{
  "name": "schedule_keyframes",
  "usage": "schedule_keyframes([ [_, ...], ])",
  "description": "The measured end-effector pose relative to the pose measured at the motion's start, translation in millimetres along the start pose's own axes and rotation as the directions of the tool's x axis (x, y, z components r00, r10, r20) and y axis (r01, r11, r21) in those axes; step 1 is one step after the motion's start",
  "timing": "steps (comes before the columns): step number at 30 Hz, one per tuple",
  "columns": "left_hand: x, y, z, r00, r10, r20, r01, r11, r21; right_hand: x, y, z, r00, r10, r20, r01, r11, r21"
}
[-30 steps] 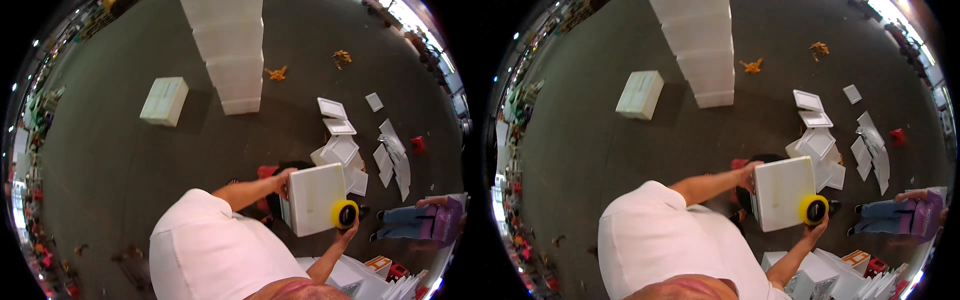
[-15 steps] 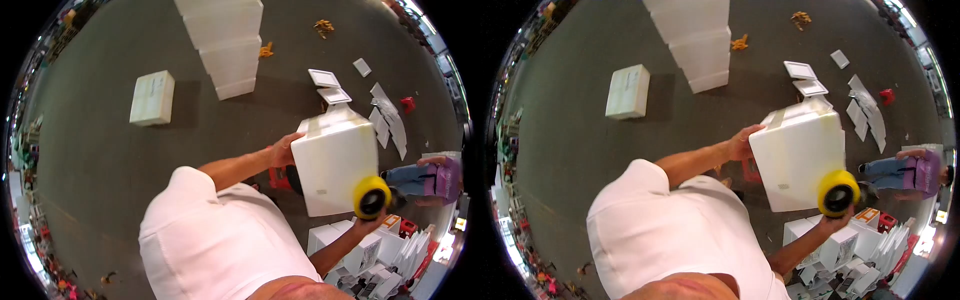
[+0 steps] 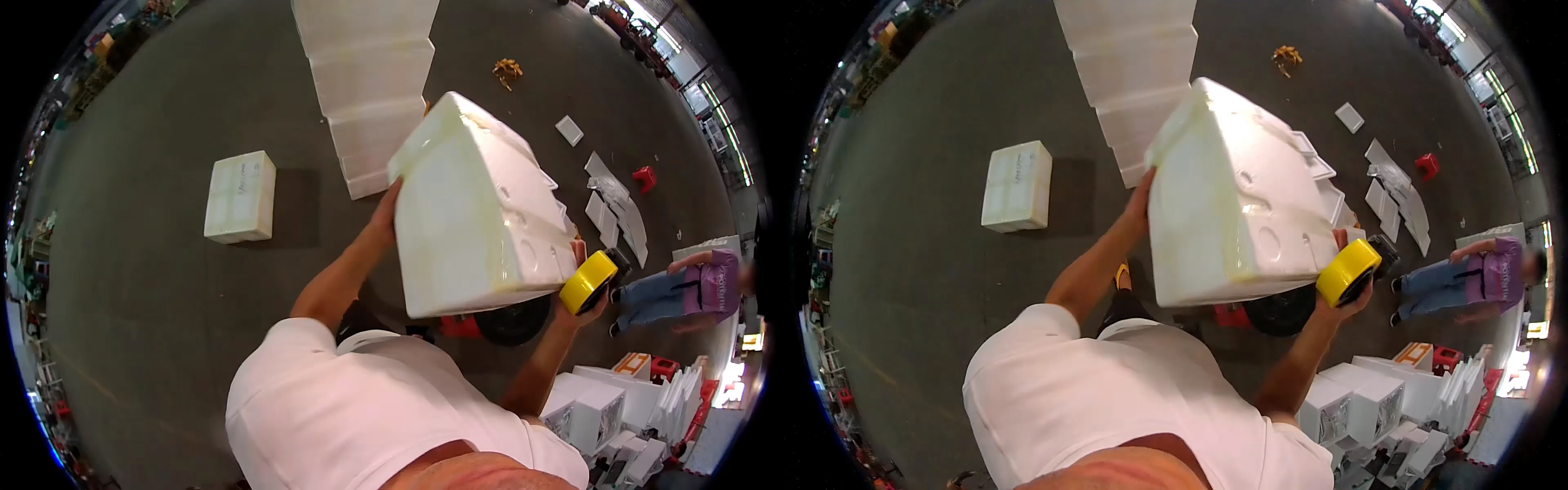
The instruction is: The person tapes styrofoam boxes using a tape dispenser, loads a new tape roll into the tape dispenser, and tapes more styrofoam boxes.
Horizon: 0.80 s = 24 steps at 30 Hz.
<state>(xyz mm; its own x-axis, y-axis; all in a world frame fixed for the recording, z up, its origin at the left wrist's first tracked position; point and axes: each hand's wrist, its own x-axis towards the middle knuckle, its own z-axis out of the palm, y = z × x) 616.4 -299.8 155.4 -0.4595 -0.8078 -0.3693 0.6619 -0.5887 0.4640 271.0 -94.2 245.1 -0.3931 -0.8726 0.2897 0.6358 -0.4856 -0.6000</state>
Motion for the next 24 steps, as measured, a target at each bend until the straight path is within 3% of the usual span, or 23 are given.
schedule_keyframes([
  [2,13.4,43.0,-76.7,0.986,-0.060,0.156,0.055,0.998,0.040,14.9,41.8,2.1,0.987,0.129,0.100,-0.126,0.991,-0.036],
  [4,63.1,99.2,-158.4,0.989,-0.120,-0.083,0.111,0.987,-0.112,33.3,122.3,7.6,0.971,0.237,-0.014,-0.232,0.958,0.169],
  [5,53.4,81.0,-184.4,0.964,-0.104,-0.243,0.091,0.994,-0.067,22.6,144.7,-15.7,0.962,0.272,-0.038,-0.268,0.960,0.078],
  [6,92.6,106.6,-205.1,0.939,-0.018,-0.345,0.030,0.999,0.027,58.3,209.7,-38.8,0.965,0.264,0.007,-0.264,0.965,0.003],
  [7,111.8,115.0,-221.0,0.901,-0.012,-0.434,0.051,0.996,0.079,77.8,238.3,-35.4,0.958,0.286,0.012,-0.287,0.958,0.015],
  [8,95.5,117.0,-257.5,0.860,-0.107,-0.500,0.113,0.993,-0.018,69.3,266.7,-38.5,0.944,0.329,-0.035,-0.328,0.944,0.050],
  [9,93.9,119.2,-282.7,0.793,-0.157,-0.588,0.172,0.985,-0.031,70.9,294.9,-43.1,0.891,0.408,-0.200,-0.394,0.913,0.108],
  [10,91.6,100.6,-261.5,0.762,-0.153,-0.629,0.172,0.985,-0.030,71.0,268.7,-52.0,0.886,0.422,-0.192,-0.391,0.902,0.183],
  [12,100.7,97.4,-308.3,0.631,-0.253,-0.733,0.268,0.958,-0.100,83.3,325.9,-84.4,0.756,0.566,-0.330,-0.529,0.824,0.203],
  [15,91.6,72.7,-353.7,0.547,-0.274,-0.791,0.243,0.956,-0.163,71.6,363.5,-132.7,0.592,0.605,-0.532,-0.514,0.792,0.329],
  [17,96.9,48.3,-379.4,0.634,-0.158,-0.757,0.117,0.987,-0.107,65.3,370.7,-169.9,0.551,0.665,-0.505,-0.631,0.727,0.271],
  [19,122.3,37.6,-380.5,0.715,-0.107,-0.691,0.099,0.994,-0.051,78.0,393.0,-223.1,0.478,0.734,-0.483,-0.690,0.654,0.311],
  [20,127.6,34.5,-395.8,0.655,-0.061,-0.753,0.204,0.974,0.098,49.7,392.6,-230.7,0.361,0.816,-0.451,-0.714,0.553,0.430],
  [21,147.1,33.1,-405.8,0.534,-0.191,-0.823,0.242,0.968,-0.068,46.4,400.3,-239.0,0.307,0.800,-0.516,-0.695,0.559,0.452],
  [22,155.8,25.1,-421.2,0.610,-0.237,-0.756,0.225,0.967,-0.122,38.7,406.3,-266.7,0.299,0.804,-0.514,-0.685,0.556,0.471],
  [23,180.3,32.5,-399.4,0.420,-0.129,-0.898,0.340,0.940,0.024,30.1,420.6,-269.9,0.297,0.825,-0.480,-0.653,0.542,0.528],
  [24,202.6,33.6,-412.2,0.450,-0.160,-0.878,0.389,0.921,0.031,27.7,430.5,-280.8,0.314,0.822,-0.475,-0.610,0.558,0.562],
])
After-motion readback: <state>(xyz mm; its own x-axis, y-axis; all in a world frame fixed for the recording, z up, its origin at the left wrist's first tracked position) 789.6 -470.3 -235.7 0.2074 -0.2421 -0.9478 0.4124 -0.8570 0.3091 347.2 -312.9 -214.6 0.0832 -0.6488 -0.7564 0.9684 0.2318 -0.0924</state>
